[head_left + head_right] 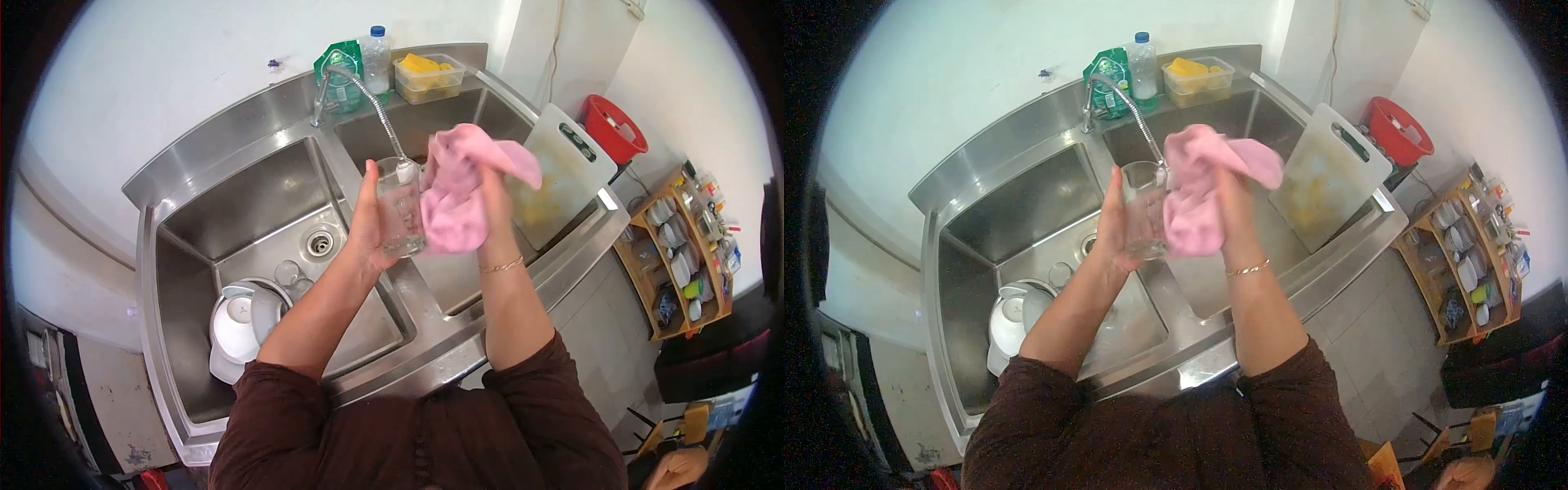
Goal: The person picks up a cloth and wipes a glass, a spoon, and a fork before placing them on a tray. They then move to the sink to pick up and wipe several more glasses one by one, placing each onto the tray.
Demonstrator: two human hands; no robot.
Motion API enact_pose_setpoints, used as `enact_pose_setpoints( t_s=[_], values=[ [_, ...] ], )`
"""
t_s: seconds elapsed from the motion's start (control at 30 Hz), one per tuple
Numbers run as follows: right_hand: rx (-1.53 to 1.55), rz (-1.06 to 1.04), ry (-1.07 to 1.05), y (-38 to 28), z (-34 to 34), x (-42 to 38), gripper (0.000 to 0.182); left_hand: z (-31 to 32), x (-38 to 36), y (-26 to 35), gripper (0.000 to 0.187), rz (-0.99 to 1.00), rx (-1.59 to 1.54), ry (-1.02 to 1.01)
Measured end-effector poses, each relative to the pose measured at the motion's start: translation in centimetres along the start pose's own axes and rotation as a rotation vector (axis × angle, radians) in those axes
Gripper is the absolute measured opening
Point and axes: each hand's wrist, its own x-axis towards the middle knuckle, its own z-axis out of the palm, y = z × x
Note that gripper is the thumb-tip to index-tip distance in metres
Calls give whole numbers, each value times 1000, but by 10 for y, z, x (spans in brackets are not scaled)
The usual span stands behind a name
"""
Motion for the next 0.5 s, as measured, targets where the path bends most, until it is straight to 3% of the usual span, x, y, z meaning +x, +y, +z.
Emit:
enact_pose_setpoints(
  t_s=[0.07, 0.1, 0.13, 0.2, 0.23, 0.33, 0.37, 0.4, 0.47, 0.5],
  values=[
    [-1162, -257, 473, 31, 21, -7, 48, 12, -5, -6, 67, 17, 87, -30],
    [-1018, -230, 307, 34, 23, -4, 46, 17, -16, -10, 60, 139, 232, -69],
    [-1015, -233, 313, 29, 24, -4, 46, 10, -17, -9, 60, 132, 235, -67],
    [-854, 150, 395, 9, 23, 0, 36, -18, -15, -3, 58, -89, 66, -289],
    [-730, 218, 472, 1, 16, -2, 27, -18, -17, -4, 58, -179, -71, -459],
    [-709, 162, 425, -7, 4, -4, 28, -7, -16, -15, 59, -73, 60, -373],
    [-1016, 51, 396, -2, 0, -7, 29, -5, -16, -11, 59, -132, 169, -311],
    [-1022, 50, 396, -4, -1, -12, 29, 0, -18, -10, 59, -132, 167, -317],
    [-1979, 366, 297, -1, 40, -6, 31, 11, -30, -9, 51, 101, 903, -186],
    [-2243, 435, 384, 13, 51, -4, 37, -13, -20, -30, 53, 529, 1049, -241]
  ],
)
